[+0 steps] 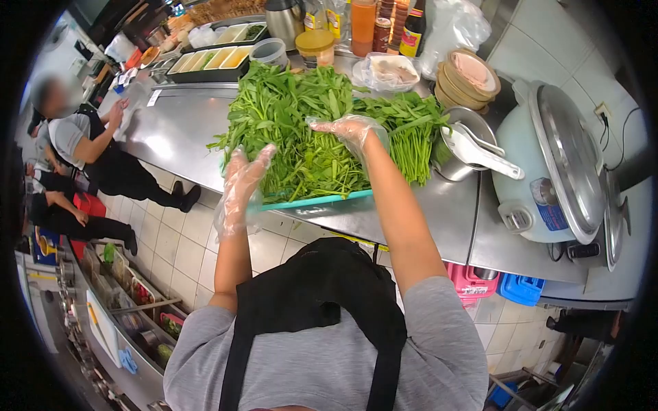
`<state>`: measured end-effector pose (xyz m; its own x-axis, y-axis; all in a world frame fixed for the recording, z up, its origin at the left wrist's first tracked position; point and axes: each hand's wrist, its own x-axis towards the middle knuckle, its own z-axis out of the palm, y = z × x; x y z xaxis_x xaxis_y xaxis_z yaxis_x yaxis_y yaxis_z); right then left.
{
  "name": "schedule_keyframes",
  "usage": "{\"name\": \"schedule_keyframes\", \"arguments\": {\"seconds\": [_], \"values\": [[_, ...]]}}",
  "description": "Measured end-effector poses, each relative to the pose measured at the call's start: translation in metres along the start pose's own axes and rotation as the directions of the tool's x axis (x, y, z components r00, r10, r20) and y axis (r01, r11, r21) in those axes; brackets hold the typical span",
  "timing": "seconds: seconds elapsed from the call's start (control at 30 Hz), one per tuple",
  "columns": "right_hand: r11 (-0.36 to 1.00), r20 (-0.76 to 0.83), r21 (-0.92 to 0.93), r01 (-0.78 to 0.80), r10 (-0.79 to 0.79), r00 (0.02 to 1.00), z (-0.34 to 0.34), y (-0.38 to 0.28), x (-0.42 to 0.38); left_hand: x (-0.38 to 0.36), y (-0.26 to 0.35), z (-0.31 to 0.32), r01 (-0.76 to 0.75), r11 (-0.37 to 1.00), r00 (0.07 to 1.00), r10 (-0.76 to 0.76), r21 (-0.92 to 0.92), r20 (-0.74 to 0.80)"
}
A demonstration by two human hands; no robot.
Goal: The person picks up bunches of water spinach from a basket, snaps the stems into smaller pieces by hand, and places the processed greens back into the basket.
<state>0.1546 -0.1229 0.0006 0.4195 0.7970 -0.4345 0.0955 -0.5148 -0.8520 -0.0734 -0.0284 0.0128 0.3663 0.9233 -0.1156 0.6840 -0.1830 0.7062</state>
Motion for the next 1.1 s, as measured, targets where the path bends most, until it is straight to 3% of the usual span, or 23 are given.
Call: {"name": "schedule_keyframes", "arguments": {"seconds": [0.03, 0.07, 0.1, 0.13, 0.17, 0.27, 0.3, 0.37, 0.43, 0.47, 0.5, 0.57, 0.6, 0.63, 0.7, 0.73, 0.77, 0.83, 0.9, 0.97, 1.0, 1.03, 1.1], "values": [[0.999, -0.028, 0.012, -0.043, 0.043, 0.999, 0.008, 0.01, 0.016, 0.006, -0.001, 0.005, 0.009, 1.0, 1.0, -0.009, -0.004, -0.01], [0.989, 0.176, 0.091, 0.118, -0.132, 0.975, -0.005, 0.069, 0.088, 0.018, -0.009, 0.016, 0.05, 0.999, 0.998, -0.05, -0.012, 0.049], [0.989, 0.187, 0.083, 0.122, -0.136, 0.973, -0.01, 0.083, 0.096, 0.029, -0.023, 0.03, 0.09, 0.996, 0.99, -0.088, -0.02, 0.108], [0.972, 0.202, 0.181, 0.148, -0.183, 0.962, -0.014, 0.091, 0.099, 0.05, -0.059, 0.054, 0.067, 0.872, 0.973, 0.049, -0.485, 0.224], [0.946, 0.212, 0.277, 0.168, -0.231, 0.95, -0.013, 0.092, 0.099, 0.057, -0.068, 0.061, 0.068, 0.868, 0.976, 0.045, -0.491, 0.214], [0.97, 0.024, 0.112, 0.218, -0.222, 0.975, -0.002, 0.072, 0.074, 0.062, -0.067, 0.064, 0.102, 0.633, 0.972, 0.101, -0.767, 0.213], [0.973, -0.073, 0.035, 0.229, -0.227, 0.971, -0.001, 0.066, 0.068, 0.055, -0.059, 0.057, 0.097, 0.632, 0.973, 0.101, -0.769, 0.207], [0.989, -0.118, 0.014, 0.146, -0.144, 0.983, 0.0, 0.036, 0.039, 0.036, -0.042, 0.04, 0.14, 0.407, 0.951, 0.199, -0.903, 0.237], [0.94, -0.041, -0.297, 0.169, -0.189, 0.981, 0.0, 0.019, 0.019, 0.03, -0.033, 0.035, 0.156, 0.38, 0.964, 0.142, -0.912, 0.224], [0.971, -0.125, -0.173, 0.163, -0.186, 0.975, 0.002, 0.005, 0.002, 0.029, -0.031, 0.033, 0.114, 0.353, 0.964, 0.186, -0.928, 0.19], [0.972, -0.125, -0.173, 0.161, -0.184, 0.975, 0.0, 0.006, 0.004, 0.028, -0.03, 0.032, 0.075, 0.324, 0.962, 0.227, -0.943, 0.154], [0.98, -0.168, 0.028, 0.197, -0.189, 0.967, -0.004, 0.009, 0.015, 0.031, -0.024, 0.025, 0.067, 0.336, 0.969, 0.201, -0.94, 0.141], [0.958, -0.255, 0.12, 0.262, -0.225, 0.94, 0.001, 0.008, 0.022, 0.033, -0.022, 0.02, -0.012, 0.378, 0.96, 0.263, -0.926, 0.095], [0.958, -0.251, 0.119, 0.26, -0.225, 0.942, -0.001, 0.011, 0.024, 0.035, -0.019, 0.017, -0.094, 0.414, 0.944, 0.327, -0.906, 0.052], [0.918, -0.288, 0.137, 0.372, -0.323, 0.901, -0.005, 0.004, 0.02, 0.035, -0.011, 0.011, -0.128, 0.433, 0.949, 0.313, -0.892, 0.016], [0.94, -0.265, -0.03, 0.339, -0.335, 0.904, -0.006, -0.003, 0.017, 0.037, -0.009, 0.009, -0.184, 0.454, 0.942, 0.333, -0.872, -0.025], [0.94, -0.266, -0.03, 0.34, -0.335, 0.904, -0.009, -0.009, 0.011, 0.038, -0.007, 0.007, -0.239, 0.473, 0.933, 0.355, -0.848, -0.065], [0.842, -0.193, -0.37, 0.392, -0.483, 0.854, -0.011, -0.029, -0.01, 0.042, -0.005, 0.003, -0.245, 0.489, 0.933, 0.355, -0.837, -0.066], [0.79, -0.188, -0.39, 0.472, -0.571, 0.799, -0.013, -0.027, -0.002, 0.044, -0.001, 0.0, -0.254, 0.505, 0.932, 0.356, -0.825, -0.069], [0.769, -0.26, -0.586, 0.257, -0.478, 0.839, -0.008, -0.06, -0.03, 0.046, 0.005, -0.006, -0.259, 0.467, 0.923, 0.378, -0.845, -0.074], [0.911, -0.362, -0.385, 0.151, -0.299, 0.883, -0.008, -0.071, -0.028, 0.046, 0.008, -0.009, -0.26, 0.466, 0.922, 0.379, -0.846, -0.075], [0.91, -0.362, -0.385, 0.152, -0.3, 0.883, -0.013, -0.067, -0.018, 0.045, 0.011, -0.011, -0.282, 0.468, 0.919, 0.384, -0.838, -0.094], [0.84, -0.191, -0.203, 0.503, -0.538, 0.821, -0.02, -0.048, 0.001, 0.042, 0.015, -0.014, -0.303, 0.469, 0.914, 0.388, -0.83, -0.114]]}}
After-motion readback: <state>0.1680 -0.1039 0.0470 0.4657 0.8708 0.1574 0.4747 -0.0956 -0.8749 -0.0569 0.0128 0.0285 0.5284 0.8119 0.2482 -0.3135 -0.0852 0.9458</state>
